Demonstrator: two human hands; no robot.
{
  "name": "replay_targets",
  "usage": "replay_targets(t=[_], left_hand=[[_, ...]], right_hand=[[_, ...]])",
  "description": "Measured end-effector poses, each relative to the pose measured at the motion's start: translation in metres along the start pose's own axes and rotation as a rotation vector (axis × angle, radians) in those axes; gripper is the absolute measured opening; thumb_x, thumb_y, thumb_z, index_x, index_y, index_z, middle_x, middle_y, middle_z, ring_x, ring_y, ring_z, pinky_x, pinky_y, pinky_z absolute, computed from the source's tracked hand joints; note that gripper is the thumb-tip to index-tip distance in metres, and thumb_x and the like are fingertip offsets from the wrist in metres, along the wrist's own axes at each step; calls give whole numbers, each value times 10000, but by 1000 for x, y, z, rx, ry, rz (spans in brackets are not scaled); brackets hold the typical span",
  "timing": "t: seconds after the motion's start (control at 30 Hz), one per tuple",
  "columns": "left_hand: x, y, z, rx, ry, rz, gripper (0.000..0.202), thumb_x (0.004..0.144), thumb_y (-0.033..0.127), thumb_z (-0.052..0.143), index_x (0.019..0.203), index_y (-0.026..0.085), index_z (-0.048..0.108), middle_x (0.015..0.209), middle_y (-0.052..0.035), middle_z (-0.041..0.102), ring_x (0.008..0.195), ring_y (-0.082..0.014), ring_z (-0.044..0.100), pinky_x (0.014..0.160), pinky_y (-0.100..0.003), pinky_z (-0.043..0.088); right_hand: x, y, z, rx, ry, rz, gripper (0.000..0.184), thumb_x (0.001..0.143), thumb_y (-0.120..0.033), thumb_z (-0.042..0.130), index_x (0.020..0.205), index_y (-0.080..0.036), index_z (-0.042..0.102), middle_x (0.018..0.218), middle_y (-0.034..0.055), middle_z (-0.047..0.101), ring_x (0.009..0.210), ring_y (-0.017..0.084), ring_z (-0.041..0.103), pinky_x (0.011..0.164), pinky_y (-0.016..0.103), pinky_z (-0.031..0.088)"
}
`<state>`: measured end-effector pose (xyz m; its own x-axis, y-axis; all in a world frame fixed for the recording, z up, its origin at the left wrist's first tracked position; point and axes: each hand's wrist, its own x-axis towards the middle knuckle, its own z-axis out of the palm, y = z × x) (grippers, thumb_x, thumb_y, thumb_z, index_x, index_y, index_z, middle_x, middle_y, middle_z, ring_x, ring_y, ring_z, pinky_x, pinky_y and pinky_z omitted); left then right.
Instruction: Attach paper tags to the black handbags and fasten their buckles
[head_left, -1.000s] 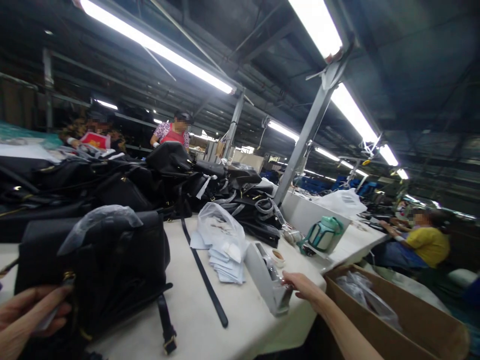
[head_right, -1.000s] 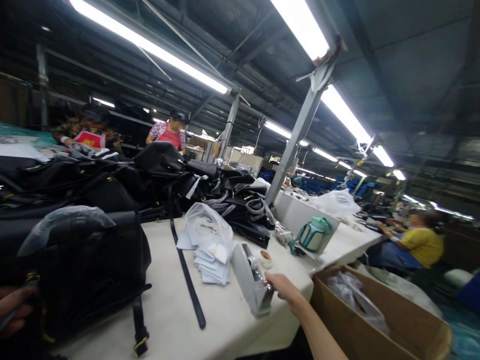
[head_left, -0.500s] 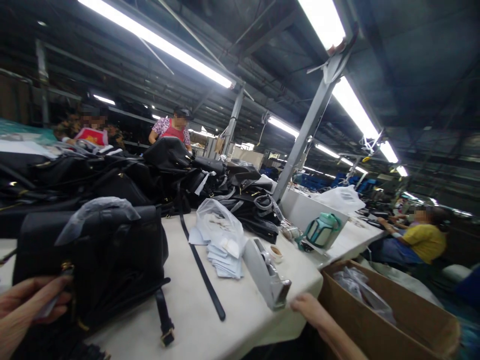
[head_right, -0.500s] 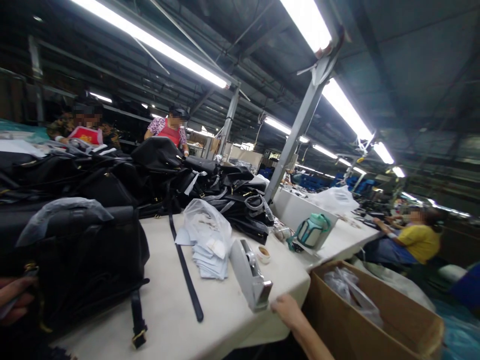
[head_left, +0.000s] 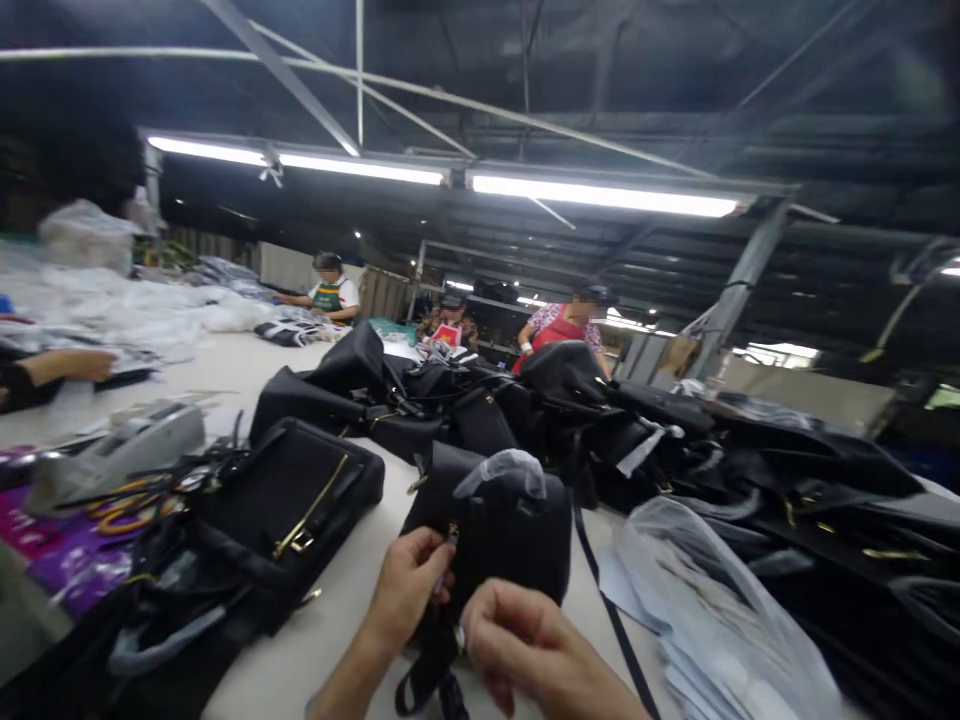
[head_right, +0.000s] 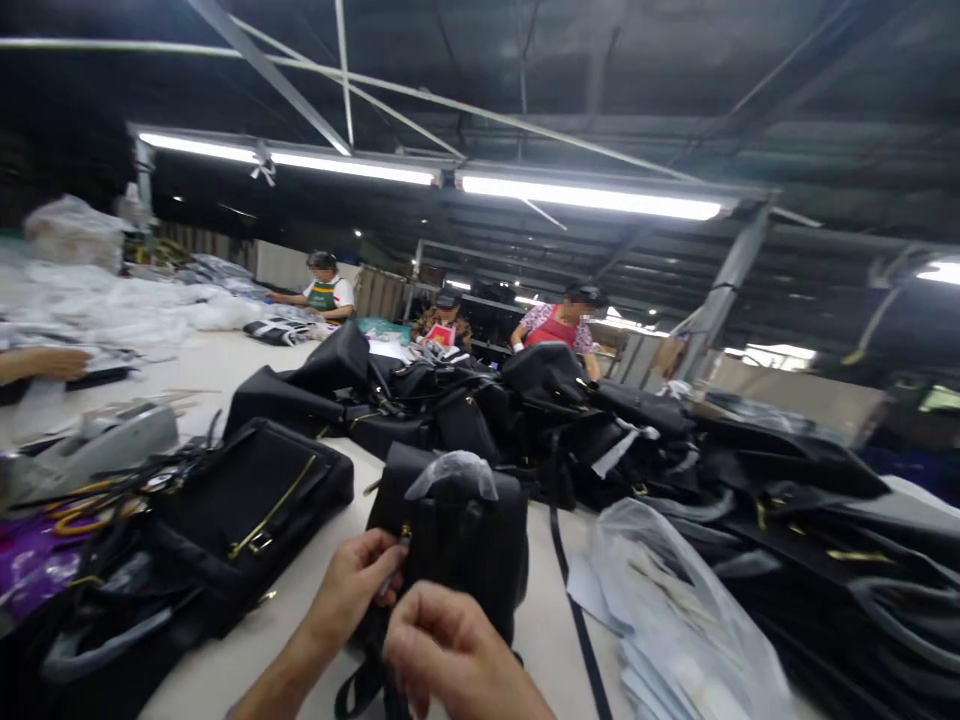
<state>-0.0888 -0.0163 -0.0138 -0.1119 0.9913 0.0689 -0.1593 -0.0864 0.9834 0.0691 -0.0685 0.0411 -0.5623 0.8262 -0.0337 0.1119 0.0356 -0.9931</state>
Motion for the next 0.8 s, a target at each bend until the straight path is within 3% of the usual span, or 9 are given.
replay_targets(t=[0.1, 0.17, 0.47, 0.57, 0.7, 0.8], left_hand=[[-7, -2, -3, -16, -13, 4, 377, 632, 497, 710, 572, 167, 540, 449, 38, 543, 370, -76, 471, 382, -181, 368], [-10, -3, -4, -22, -26, 4, 363, 668, 493, 689, 604, 159, 561, 471, 33, 550, 390, -78, 480, 396, -182, 382], [-15, -10, 0, -31, -2, 18, 263, 773, 401, 622, 682, 163, 558, 542, 29, 564, 464, -99, 535, 452, -192, 446], [-18, -10, 2, -2, 36, 39, 181, 793, 348, 592, 804, 169, 568, 547, 49, 551, 475, -115, 553, 456, -201, 463], [-23, -15, 2, 263, 183, 223, 296, 837, 245, 544, 1126, 178, 535, 534, 76, 547, 492, -148, 596, 502, -224, 490], [-23, -25, 0, 499, 224, 475, 338, 880, 197, 487, 1211, 183, 555, 621, 16, 658, 568, -166, 663, 579, -238, 527]], right_hand=[[45, -11, -1, -193, 149, -33, 283, 773, -433, 590, 647, -193, 508, 535, -69, 389, 490, 86, 313, 476, 214, 264], [61, -5, -6, -335, 226, -58, 250, 770, -389, 542, 618, -193, 508, 549, -53, 421, 522, 104, 360, 504, 233, 292], [68, 5, -10, -702, 380, -18, 255, 788, -363, 459, 646, -189, 581, 658, 46, 641, 643, 198, 567, 615, 302, 369], [71, 7, -7, -773, 409, -3, 240, 798, -330, 449, 674, -188, 598, 698, 69, 673, 678, 217, 604, 633, 307, 378], [73, 12, -7, -784, 425, -17, 238, 809, -306, 452, 668, -187, 603, 716, 75, 693, 698, 223, 635, 649, 302, 392], [72, 15, -9, -765, 432, -39, 235, 817, -302, 465, 683, -187, 620, 729, 69, 703, 710, 222, 648, 656, 295, 400]])
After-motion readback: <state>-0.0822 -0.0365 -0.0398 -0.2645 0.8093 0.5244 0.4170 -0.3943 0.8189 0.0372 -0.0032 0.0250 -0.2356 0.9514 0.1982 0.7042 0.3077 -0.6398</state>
